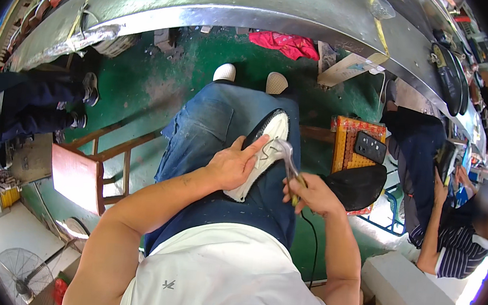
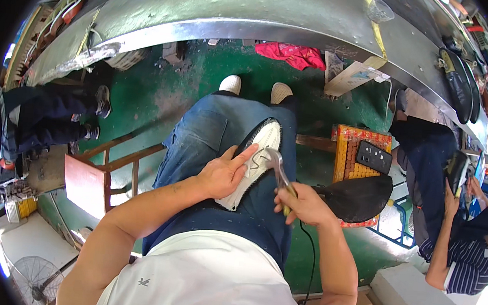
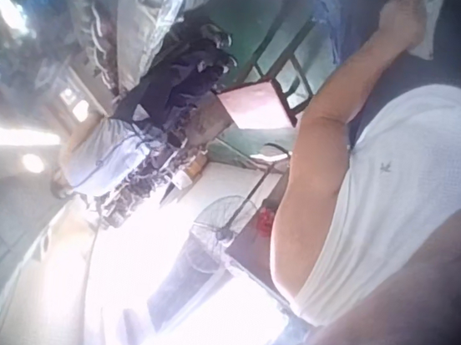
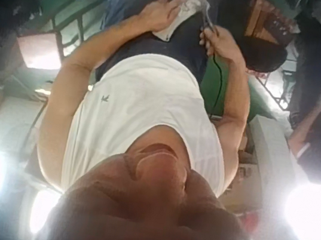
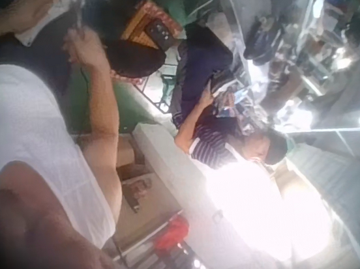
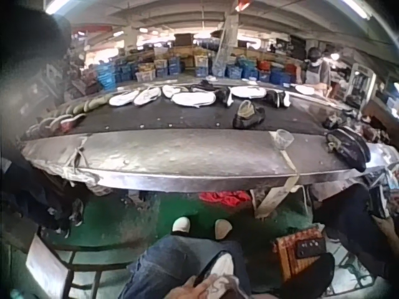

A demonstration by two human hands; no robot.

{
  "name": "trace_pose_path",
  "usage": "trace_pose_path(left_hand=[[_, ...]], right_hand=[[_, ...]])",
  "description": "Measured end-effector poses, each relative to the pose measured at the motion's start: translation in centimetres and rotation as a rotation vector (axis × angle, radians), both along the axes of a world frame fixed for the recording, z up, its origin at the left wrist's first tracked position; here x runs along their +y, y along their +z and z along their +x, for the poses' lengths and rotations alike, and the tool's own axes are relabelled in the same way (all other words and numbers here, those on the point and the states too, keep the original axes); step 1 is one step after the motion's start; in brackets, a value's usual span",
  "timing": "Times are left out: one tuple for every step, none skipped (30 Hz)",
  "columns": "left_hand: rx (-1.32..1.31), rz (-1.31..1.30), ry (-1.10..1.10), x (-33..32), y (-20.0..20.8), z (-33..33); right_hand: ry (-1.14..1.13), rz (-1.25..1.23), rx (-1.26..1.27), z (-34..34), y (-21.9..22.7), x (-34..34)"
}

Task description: Using pliers to pull and secure shoe uppers over lasts during the manufacturing process.

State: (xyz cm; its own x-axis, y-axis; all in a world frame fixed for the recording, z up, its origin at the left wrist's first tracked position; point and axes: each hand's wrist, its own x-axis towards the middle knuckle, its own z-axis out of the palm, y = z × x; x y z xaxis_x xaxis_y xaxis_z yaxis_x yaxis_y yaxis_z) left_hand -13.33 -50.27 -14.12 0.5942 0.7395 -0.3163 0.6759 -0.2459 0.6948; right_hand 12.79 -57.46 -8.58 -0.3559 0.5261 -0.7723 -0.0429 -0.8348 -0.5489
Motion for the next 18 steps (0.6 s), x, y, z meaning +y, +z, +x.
trace_pose_path(left_hand=[[0.044,0.012,-0.036,0.2,0.6,0.2],[0.081,0.028,-0.076,0.3,0.9,0.5],[0.075,0.026,-0.075,0.0,0.9,0.6],[0.096,0.021,-0.11,0.0,0.9,0.8],[0.124,0.015,-0.141,-0.1,0.9,0.8],[0.123,0.02,-0.137,-0.1,0.9,0.7],[0.145,0.015,-0.136,-0.1,0.9,0.5],[0.168,0.009,-0.136,-0.3,0.8,0.3],[0.167,0.012,-0.133,-0.7,0.4,0.3],[0.089,0.06,-0.018,-1.3,0.0,0.4],[0.011,0.108,0.097,-1.8,-0.5,0.4],[0.008,0.108,0.099,-2.1,-1.1,0.3],[0.069,0.084,0.107,-2.3,-1.1,0.5],[0.129,0.061,0.115,-2.5,-1.0,0.7],[0.143,-0.056,0.12,-2.2,-1.1,0.9],[0.141,-0.056,0.12,-2.1,-1.0,0.7],[0.082,-0.112,0.128,-2.0,-1.1,0.4],[0.022,-0.167,0.136,-1.9,-1.1,-0.1]], right_hand=[[0.102,0.153,-0.236,-0.7,1.3,1.0],[0.201,0.309,-0.48,-1.3,2.0,1.8],[0.137,0.569,-0.535,-1.8,0.6,1.6],[0.138,0.573,-0.545,-2.1,-0.2,2.3],[0.278,0.611,-0.669,-2.4,-0.8,3.1],[0.419,0.646,-0.792,-2.4,-1.5,3.9],[0.432,0.591,-0.741,-2.4,-1.7,4.8],[0.434,0.596,-0.742,-2.3,-1.5,5.3],[0.485,0.605,-0.747,-2.0,-1.1,5.6],[0.537,0.612,-0.753,-2.1,-0.7,5.8],[0.539,0.613,-0.755,-2.3,-0.7,5.4],[0.47,0.762,-0.769,-2.7,-0.7,4.7],[0.399,0.907,-0.782,-2.9,-0.7,4.2],[0.403,0.903,-0.786,-2.8,-1.1,4.0],[0.483,0.848,-0.862,-2.8,-1.6,3.9],[0.559,0.793,-0.935,-3.0,-1.7,4.0],[0.575,0.756,-0.958,-2.8,-1.3,3.9],[0.574,0.754,-0.96,-2.5,-1.1,3.9]])
